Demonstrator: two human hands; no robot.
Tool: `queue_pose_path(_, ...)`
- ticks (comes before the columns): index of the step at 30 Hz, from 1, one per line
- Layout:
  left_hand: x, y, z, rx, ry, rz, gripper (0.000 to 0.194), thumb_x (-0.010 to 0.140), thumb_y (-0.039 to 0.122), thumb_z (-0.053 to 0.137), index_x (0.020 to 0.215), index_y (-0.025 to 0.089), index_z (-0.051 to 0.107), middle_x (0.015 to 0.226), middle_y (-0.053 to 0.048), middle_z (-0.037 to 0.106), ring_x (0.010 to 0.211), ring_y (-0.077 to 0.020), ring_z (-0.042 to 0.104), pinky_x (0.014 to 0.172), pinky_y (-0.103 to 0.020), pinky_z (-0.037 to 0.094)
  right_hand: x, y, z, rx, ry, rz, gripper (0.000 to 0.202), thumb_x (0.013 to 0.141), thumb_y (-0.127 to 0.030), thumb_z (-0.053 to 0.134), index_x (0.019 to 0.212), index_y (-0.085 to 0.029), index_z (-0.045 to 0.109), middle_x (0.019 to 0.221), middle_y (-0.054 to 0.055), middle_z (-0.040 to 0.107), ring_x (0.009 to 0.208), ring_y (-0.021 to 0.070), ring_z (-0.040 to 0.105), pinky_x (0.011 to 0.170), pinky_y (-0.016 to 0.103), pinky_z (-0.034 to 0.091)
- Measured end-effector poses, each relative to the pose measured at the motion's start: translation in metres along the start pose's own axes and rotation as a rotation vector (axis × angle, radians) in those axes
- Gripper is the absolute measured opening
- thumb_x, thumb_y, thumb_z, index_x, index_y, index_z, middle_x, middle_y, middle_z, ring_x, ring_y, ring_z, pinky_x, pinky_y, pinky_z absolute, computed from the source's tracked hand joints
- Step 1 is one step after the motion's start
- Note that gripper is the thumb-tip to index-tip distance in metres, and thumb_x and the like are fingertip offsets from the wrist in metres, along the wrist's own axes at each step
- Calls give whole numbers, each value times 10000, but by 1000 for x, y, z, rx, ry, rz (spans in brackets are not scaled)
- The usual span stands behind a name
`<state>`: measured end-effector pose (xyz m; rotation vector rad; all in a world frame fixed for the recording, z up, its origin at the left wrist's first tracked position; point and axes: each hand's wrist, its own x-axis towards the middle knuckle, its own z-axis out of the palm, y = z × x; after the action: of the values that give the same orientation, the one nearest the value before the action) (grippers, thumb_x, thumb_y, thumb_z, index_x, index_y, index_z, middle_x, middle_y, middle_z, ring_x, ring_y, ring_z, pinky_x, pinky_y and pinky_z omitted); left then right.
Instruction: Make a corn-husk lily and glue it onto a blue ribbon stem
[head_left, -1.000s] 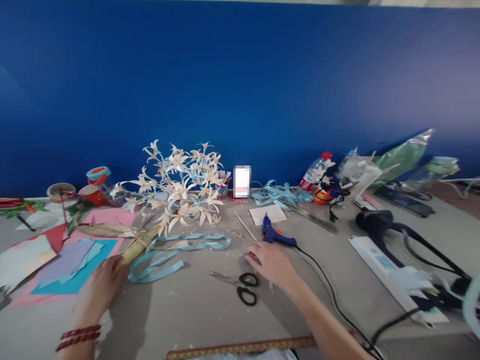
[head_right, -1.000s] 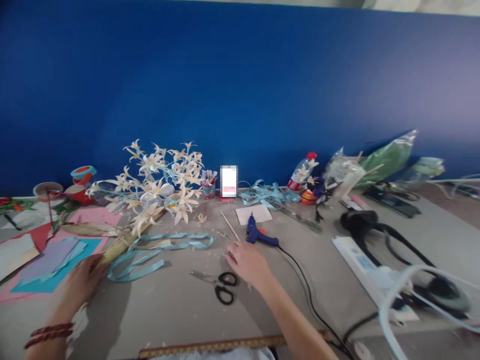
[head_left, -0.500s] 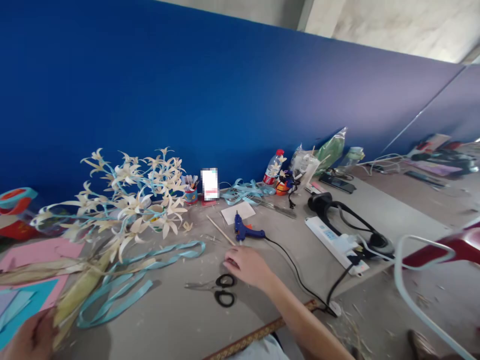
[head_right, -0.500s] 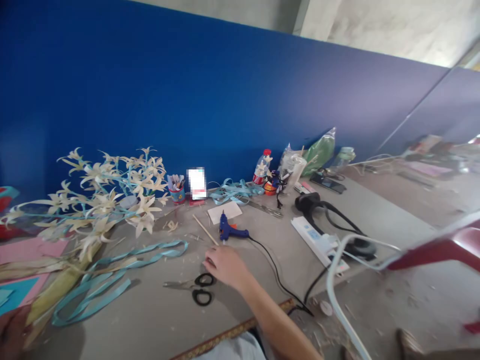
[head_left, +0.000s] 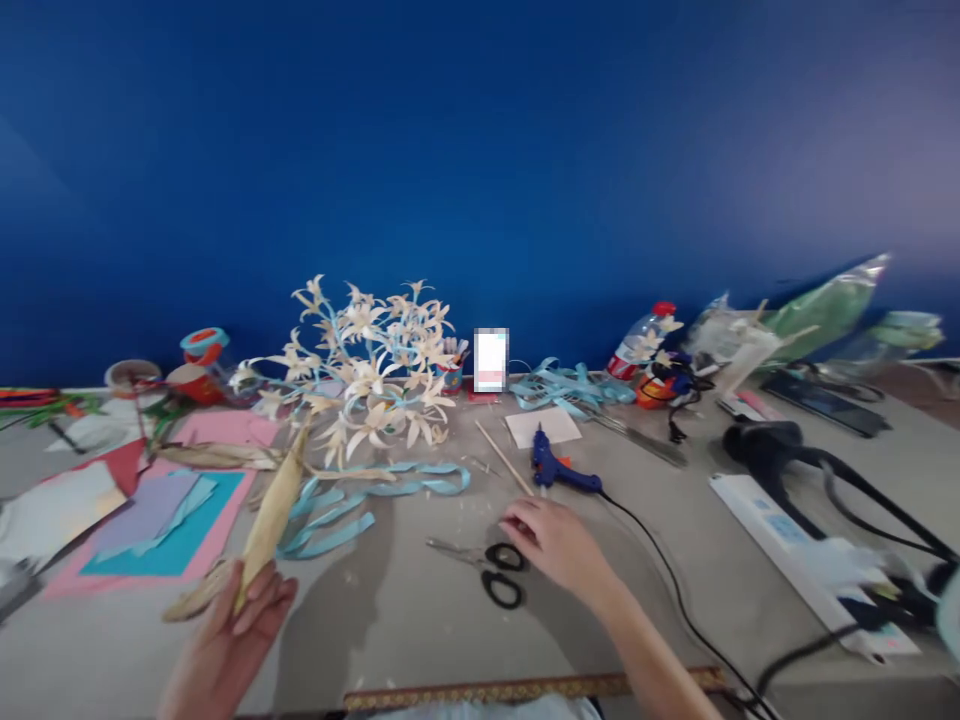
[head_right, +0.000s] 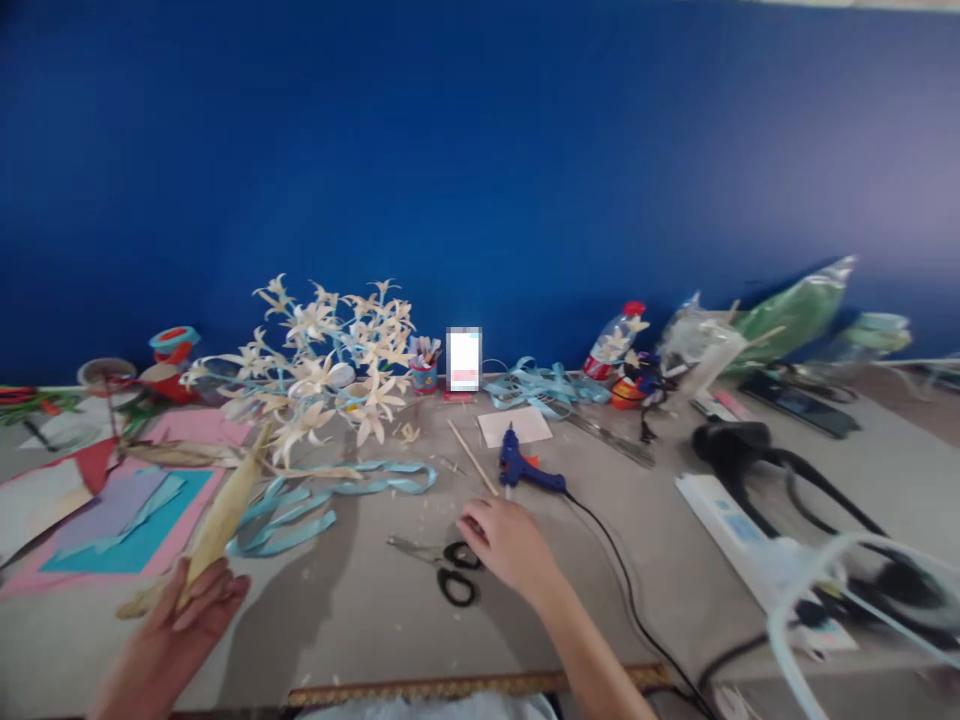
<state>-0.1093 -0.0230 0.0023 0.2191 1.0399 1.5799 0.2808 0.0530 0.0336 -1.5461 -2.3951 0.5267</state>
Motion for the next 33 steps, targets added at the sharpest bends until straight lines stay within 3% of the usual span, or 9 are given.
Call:
queue_pose_path(4, -17, -29, 30, -343, -159, -25, 60, 861, 194, 639, 897, 164, 601, 630, 82, 460, 444, -31, 432, 613, -247, 539, 0, -2, 3, 16, -15, -29, 183, 953, -250, 482, 916, -210, 657, 930, 51, 700, 865, 202, 646, 760, 272, 444)
queue_pose_path(6, -21, -41, 36, -422, -178, -49, 123, 891, 153, 582, 1011, 172, 607, 683, 74, 485, 456, -18, 441, 618, -221, 527, -1, -4, 2, 16, -9, -37, 183, 952, -250, 480, 901, -210, 650, 914, 48, 695, 848, 201, 642, 743, 270, 440)
queue_pose_path(8, -26, -52, 39, -434, -187, -53, 121, 885, 139, 575, 990, 179, 618, 715, 58, 506, 497, -26, 472, 604, -201, 514, -2, -8, 1, 23, 1, -38, 186, 952, -253, 479, 882, -210, 645, 904, 48, 689, 834, 200, 636, 719, 264, 433)
queue_pose_path(11, -35, -70, 45, -274, -194, -57, 79, 854, 215, 642, 930, 198, 635, 749, 34, 554, 557, -63, 516, 656, -253, 536, -3, -21, -1, 80, -13, -65, 187, 951, -263, 487, 858, -214, 642, 889, 43, 686, 825, 194, 629, 695, 253, 418)
queue_pose_path(14, -43, -91, 53, -46, -190, -40, 180, 790, 327, 729, 883, 213, 626, 783, -3, 650, 637, -123, 599, 695, -293, 537, -3, -41, 2, 210, -84, -140, 180, 950, -298, 508, 871, -213, 645, 852, 30, 679, 788, 177, 625, 674, 239, 406)
queue_pose_path(20, -51, -126, 61, 326, -288, -9, 377, 743, 435, 758, 1026, 253, 587, 759, -19, 728, 653, -192, 682, 624, -294, 531, 4, -84, 24, 428, -118, -173, 342, 859, -462, 632, 1090, -211, 598, 902, 26, 683, 714, 167, 615, 638, 238, 393)
queue_pose_path(25, -53, -120, 60, 434, -426, 28, 480, 681, 396, 813, 1101, 238, 644, 1031, -80, 736, 921, -252, 688, 799, -346, 546, 8, -95, 31, 376, -122, -184, 192, 860, -369, 625, 942, -199, 587, 832, 16, 653, 727, 178, 594, 627, 246, 357)
queue_pose_path(29, -48, -102, 62, 495, -229, 103, 346, 765, 407, 737, 1059, 229, 698, 1084, -60, 727, 1030, -252, 650, 915, -343, 505, 5, -85, 32, 471, -161, -217, 152, 908, -359, 557, 938, -211, 573, 834, 5, 644, 754, 174, 594, 661, 244, 379)
queue_pose_path(33, -42, -100, 73, 348, -234, 8, 369, 732, 382, 770, 1048, 208, 689, 987, -65, 741, 910, -235, 680, 824, -338, 540, -4, -75, 36, 586, -145, -166, 148, 935, -333, 505, 968, -211, 582, 851, 9, 644, 753, 164, 589, 655, 234, 395)
